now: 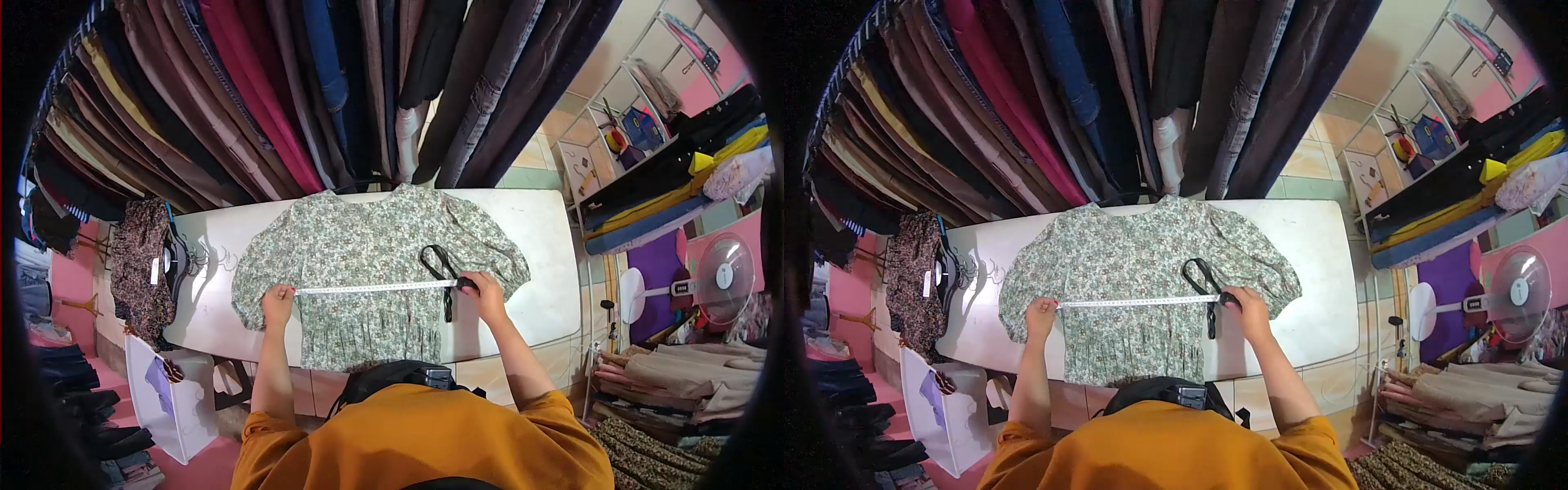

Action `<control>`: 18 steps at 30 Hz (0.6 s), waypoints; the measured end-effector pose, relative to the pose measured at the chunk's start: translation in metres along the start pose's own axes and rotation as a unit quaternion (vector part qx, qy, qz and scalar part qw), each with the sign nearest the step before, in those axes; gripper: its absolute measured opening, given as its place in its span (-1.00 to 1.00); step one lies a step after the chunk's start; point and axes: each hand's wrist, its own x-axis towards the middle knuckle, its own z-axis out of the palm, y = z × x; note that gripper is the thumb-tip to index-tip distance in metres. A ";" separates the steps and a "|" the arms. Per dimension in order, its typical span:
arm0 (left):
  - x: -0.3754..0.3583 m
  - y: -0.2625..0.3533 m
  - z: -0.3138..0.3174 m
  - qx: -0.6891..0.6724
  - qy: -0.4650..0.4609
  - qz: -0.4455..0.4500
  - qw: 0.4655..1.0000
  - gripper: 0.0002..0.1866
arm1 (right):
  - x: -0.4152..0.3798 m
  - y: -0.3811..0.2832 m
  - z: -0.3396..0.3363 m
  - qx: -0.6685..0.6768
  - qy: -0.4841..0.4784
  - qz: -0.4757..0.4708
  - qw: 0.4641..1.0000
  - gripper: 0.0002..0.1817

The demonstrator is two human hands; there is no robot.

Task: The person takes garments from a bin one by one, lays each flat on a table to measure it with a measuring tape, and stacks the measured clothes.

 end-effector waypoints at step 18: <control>-0.139 0.051 -0.018 0.328 -0.171 -0.056 0.927 -0.57 | 0.160 -0.036 0.062 0.348 -0.134 0.095 0.923 -0.84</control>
